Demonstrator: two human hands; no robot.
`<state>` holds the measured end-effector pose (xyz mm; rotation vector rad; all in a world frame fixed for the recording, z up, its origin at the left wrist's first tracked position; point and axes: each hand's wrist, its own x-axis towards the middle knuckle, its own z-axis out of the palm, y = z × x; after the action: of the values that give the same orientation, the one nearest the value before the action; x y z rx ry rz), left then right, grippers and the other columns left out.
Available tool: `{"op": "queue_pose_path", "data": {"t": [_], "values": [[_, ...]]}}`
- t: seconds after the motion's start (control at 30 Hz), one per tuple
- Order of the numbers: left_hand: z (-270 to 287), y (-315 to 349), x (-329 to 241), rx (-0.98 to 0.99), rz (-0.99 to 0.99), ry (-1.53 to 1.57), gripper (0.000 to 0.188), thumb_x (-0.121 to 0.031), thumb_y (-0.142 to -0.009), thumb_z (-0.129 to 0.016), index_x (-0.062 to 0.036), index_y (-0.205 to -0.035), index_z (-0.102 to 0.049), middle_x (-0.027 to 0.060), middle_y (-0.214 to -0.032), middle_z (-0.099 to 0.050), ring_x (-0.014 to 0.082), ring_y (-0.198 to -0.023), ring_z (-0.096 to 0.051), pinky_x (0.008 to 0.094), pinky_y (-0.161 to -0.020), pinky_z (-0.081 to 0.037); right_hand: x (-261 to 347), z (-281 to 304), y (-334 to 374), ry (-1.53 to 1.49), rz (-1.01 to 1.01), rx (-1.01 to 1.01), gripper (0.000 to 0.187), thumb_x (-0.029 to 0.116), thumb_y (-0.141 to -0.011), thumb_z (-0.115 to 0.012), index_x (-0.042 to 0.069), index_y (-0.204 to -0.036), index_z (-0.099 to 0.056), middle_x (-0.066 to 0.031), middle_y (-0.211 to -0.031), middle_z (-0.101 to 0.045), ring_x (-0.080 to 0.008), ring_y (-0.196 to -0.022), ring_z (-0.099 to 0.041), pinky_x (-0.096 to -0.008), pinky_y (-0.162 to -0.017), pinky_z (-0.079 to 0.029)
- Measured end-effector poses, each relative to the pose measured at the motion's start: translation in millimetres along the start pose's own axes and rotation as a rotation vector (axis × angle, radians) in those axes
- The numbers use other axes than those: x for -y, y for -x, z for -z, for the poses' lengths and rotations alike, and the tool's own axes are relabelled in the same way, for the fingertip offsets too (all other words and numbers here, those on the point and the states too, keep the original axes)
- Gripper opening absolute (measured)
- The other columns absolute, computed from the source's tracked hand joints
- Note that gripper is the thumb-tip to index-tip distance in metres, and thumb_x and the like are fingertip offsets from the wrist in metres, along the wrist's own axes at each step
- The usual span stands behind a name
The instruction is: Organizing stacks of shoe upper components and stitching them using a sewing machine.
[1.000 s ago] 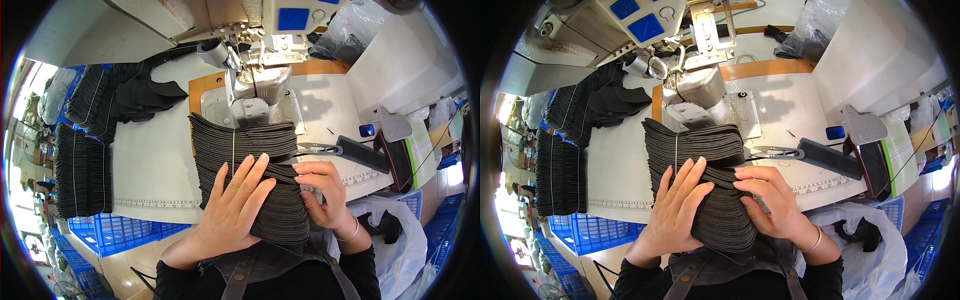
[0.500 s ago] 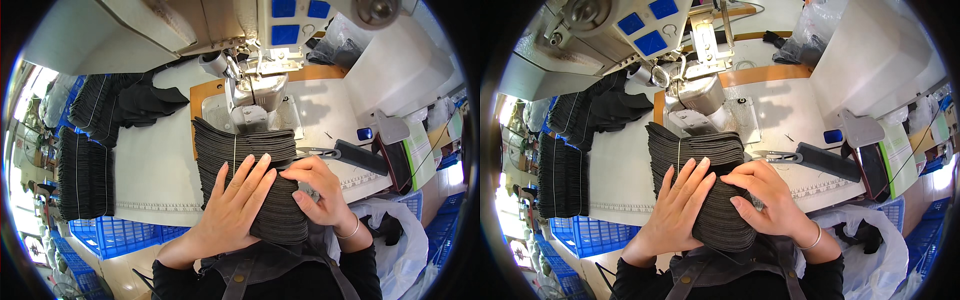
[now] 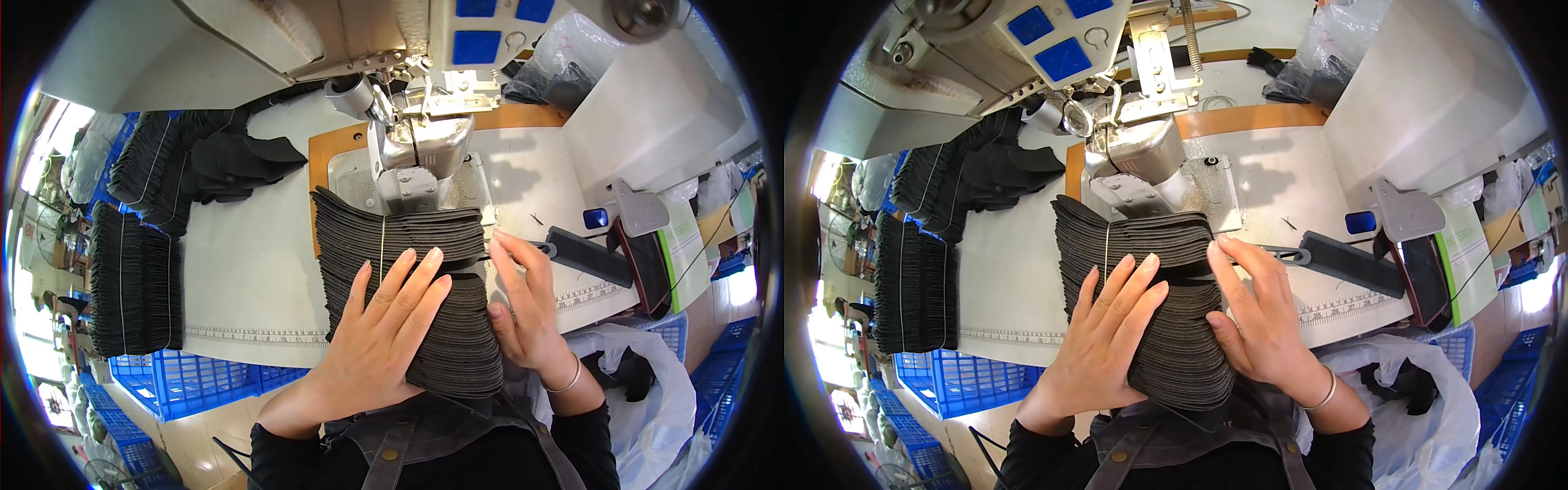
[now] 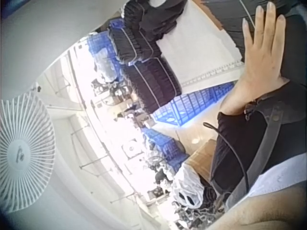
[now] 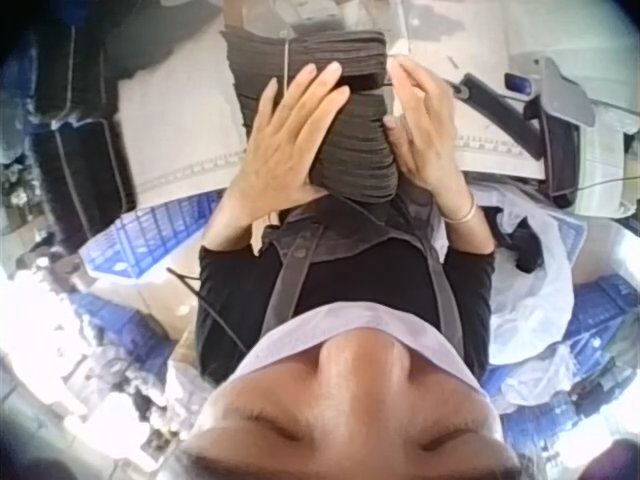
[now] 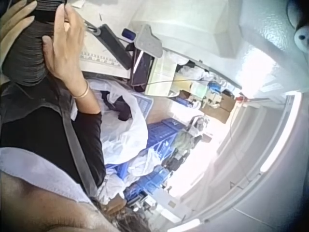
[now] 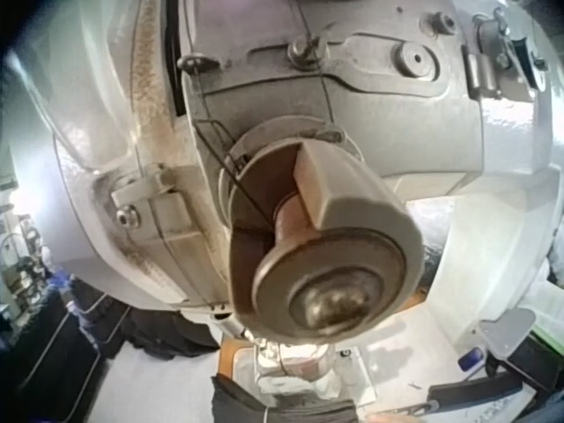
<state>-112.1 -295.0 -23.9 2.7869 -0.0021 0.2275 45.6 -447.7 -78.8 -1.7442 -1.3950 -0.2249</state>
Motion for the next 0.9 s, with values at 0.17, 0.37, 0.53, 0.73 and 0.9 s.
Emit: {"op": "queue_pose_path", "data": {"t": [0.17,0.37,0.53,0.73,0.9], "values": [[-1.0,-0.9,-1.9,-0.009,-0.004,0.006,0.1,-0.037,-0.053,-0.08,0.0011,-0.136,-0.039,0.0201,-0.146,-0.035,0.037,-0.136,-0.033,0.0576,-0.104,-0.026,-0.8,2.8,1.6,-0.001,0.013,0.042,0.043,0.026,-0.094,-0.052,-0.004,-0.125,-0.054,-0.0248,-0.129,-0.047,-0.04,-0.115,-0.049,-0.0466,-0.098,-0.039],[-0.9,-0.6,-1.3,0.003,0.002,0.01,0.1,-0.037,-0.054,-0.08,0.0009,-0.136,-0.038,0.0199,-0.146,-0.034,0.0369,-0.137,-0.032,0.0578,-0.105,-0.026,-5.3,-2.9,2.6,-0.108,0.071,-0.001,0.031,0.019,-0.092,-0.056,-0.002,-0.114,-0.056,-0.0261,-0.129,-0.049,-0.0429,-0.116,-0.05,-0.048,-0.097,-0.041],[-1.3,-0.5,-1.8,0.0,-0.001,0.012,0.101,-0.037,-0.054,-0.08,0.0008,-0.137,-0.038,0.0198,-0.147,-0.034,0.0369,-0.137,-0.032,0.0579,-0.105,-0.025,-4.9,-2.1,2.7,-0.128,0.098,-0.009,0.028,0.014,-0.09,-0.057,-0.002,-0.113,-0.056,-0.0271,-0.129,-0.05,-0.0432,-0.115,-0.051,-0.0482,-0.097,-0.042],[-1.7,-0.2,-1.5,-0.006,0.001,0.013,0.1,-0.036,-0.054,-0.08,0.0007,-0.136,-0.038,0.0199,-0.146,-0.034,0.037,-0.136,-0.032,0.0577,-0.105,-0.025,-3.0,-2.5,5.3,-0.145,0.081,-0.011,0.029,0.01,-0.087,-0.059,-0.002,-0.114,-0.056,-0.0268,-0.129,-0.052,-0.0423,-0.114,-0.053,-0.0473,-0.097,-0.042],[-2.4,-0.4,-2.0,-0.017,0.005,0.019,0.099,-0.036,-0.054,-0.08,0.0009,-0.136,-0.038,0.0202,-0.146,-0.035,0.037,-0.136,-0.032,0.0578,-0.106,-0.025,-2.0,-1.5,5.4,-0.127,0.084,-0.014,0.031,0.008,-0.086,-0.06,-0.002,-0.115,-0.057,-0.0255,-0.129,-0.053,-0.0415,-0.114,-0.053,-0.0465,-0.097,-0.043]]}}
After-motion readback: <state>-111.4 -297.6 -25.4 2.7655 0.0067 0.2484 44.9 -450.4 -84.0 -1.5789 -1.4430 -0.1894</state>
